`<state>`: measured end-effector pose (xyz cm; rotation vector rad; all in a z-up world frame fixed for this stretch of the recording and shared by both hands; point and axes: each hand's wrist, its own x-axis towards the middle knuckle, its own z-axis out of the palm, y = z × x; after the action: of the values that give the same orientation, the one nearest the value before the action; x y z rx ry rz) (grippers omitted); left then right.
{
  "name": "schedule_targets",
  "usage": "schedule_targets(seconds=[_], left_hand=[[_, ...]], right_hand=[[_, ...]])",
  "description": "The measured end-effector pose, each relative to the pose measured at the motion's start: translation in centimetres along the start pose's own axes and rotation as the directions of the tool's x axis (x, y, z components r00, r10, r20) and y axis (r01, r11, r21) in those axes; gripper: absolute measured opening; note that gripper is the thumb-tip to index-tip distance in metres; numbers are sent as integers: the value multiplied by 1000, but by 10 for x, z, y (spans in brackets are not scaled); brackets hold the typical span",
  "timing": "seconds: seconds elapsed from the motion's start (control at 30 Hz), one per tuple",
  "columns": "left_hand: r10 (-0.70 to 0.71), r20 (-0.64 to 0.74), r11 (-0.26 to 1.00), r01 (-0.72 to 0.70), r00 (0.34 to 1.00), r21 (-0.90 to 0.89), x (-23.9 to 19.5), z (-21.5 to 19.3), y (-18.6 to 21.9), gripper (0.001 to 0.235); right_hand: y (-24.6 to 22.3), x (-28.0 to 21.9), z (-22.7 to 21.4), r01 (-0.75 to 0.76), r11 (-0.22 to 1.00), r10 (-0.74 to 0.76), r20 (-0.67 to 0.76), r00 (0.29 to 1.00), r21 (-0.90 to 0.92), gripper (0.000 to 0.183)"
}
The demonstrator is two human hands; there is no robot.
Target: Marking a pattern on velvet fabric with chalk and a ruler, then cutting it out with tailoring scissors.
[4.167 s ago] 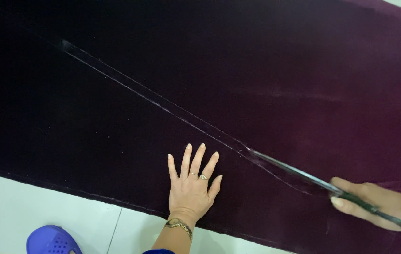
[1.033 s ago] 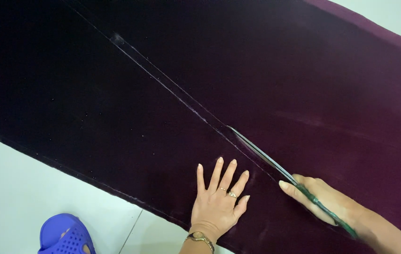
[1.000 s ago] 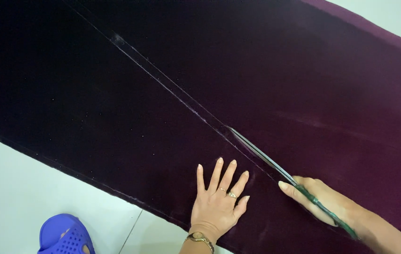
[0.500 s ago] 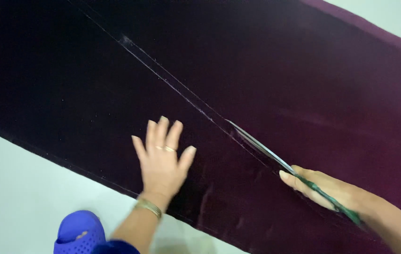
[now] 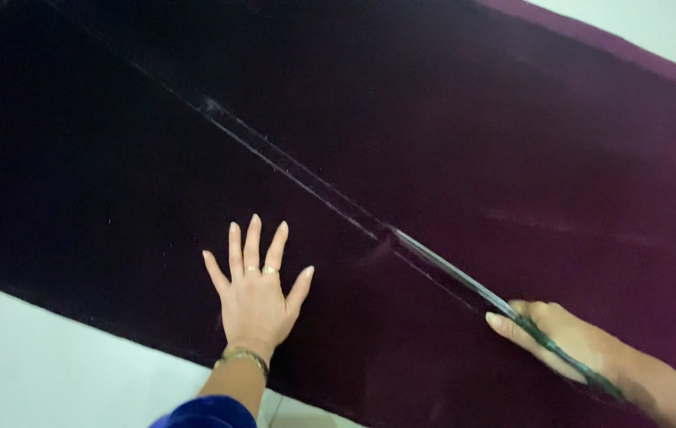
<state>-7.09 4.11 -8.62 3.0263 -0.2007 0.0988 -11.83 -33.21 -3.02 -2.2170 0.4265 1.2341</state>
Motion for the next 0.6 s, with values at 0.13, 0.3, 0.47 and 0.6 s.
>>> schedule_targets(seconds=[0.13,0.3,0.47,0.6], left_hand=[[-5,8,1000,5,1000,18,-1,6,2,70],[-22,14,999,21,1000,42,-3,19,-4,72],[-8,-7,999,8,1000,51,-2,18,-8,73],[-3,-7,997,4,1000,78,-4,22,-6,75]], right_hand=[[3,-18,-6,67,995,-71,52,996,76,42],[5,-1,-2,-123,847,13,212,977,517,42],[-47,4,3,-195,898,125,197,972,394,59],[-45,12,0,-2,1000,6,135,991,-31,36]])
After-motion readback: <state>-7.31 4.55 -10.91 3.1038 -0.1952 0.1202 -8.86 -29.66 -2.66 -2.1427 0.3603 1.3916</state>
